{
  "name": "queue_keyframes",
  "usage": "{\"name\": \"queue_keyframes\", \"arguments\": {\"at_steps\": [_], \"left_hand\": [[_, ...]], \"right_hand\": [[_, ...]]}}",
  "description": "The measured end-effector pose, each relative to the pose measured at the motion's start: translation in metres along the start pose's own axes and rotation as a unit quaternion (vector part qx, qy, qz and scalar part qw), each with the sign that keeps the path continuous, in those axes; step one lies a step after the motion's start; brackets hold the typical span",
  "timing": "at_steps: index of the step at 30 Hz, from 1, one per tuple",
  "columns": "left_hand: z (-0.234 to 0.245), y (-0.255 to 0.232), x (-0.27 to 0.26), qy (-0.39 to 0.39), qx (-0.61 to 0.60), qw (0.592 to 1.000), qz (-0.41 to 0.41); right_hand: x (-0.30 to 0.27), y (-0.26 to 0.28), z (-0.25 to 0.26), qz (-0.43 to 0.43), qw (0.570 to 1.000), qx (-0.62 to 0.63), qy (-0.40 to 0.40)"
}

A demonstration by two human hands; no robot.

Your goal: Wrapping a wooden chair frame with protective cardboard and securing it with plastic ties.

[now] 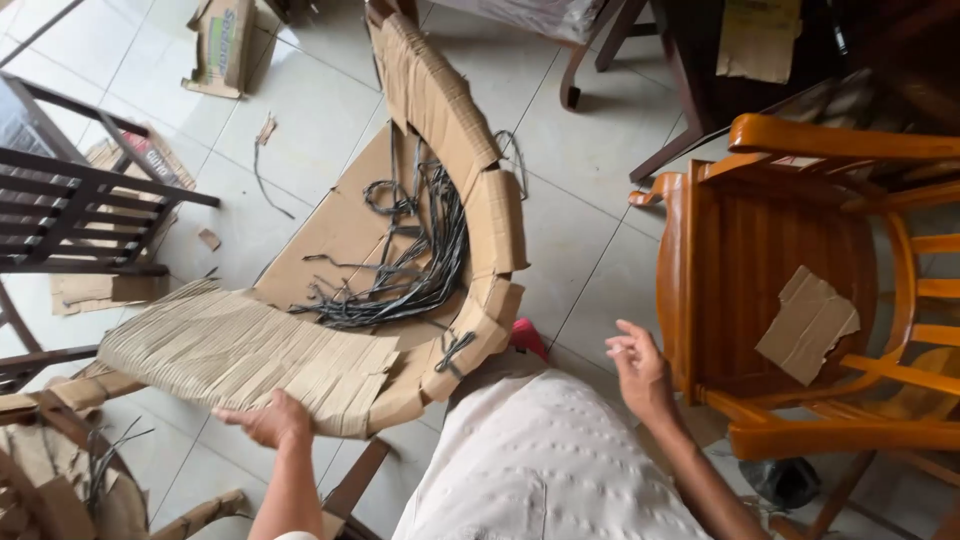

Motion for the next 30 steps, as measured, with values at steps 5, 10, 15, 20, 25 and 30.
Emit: {"name": "queue_keyframes", "arguments": {"at_steps": [5, 10, 15, 20, 25, 30], "left_hand": [[-0.002, 0.003, 0.003, -0.028, 0.009, 0.999, -0.025], [-0.005, -0.002, 0.002, -0.06, -0.012, 0.997, -0.041], [-0.008, -0.008, -0.004, -0.066, 0.039, 0.997, -0.012], [-0.03, -0.046, -0.037, -0.077, 0.19, 0.976, 0.066], [-0.111, -0.133, -0.15, -0.038, 0.069, 0.969, -0.235], [-0.171, -0.211, -0.346, 0.281, 0.04, 0.899, -0.335]], "right_hand": [[0.031, -0.012, -0.027, 0.031, 0.994, 0.032, 0.099], [0.098, -0.001, -0.008, 0.034, 0.982, -0.042, 0.182], [0.171, 0.034, 0.006, -0.019, 0.98, -0.023, 0.198], [0.234, 0.057, 0.002, -0.013, 0.963, -0.011, 0.269], [0.293, 0.047, 0.002, -0.006, 0.965, 0.034, 0.26], [0.35, 0.028, -0.01, -0.002, 0.946, 0.028, 0.322]]}}
Point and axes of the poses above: each hand's wrist, its own x-axis towards the middle knuckle, its own z-axis out of the back of the hand, y = z × x, the point moved 6 cm from there along x, towards the middle knuckle, and after that the axes turned 14 degrees about z, right-handed, at the moved point
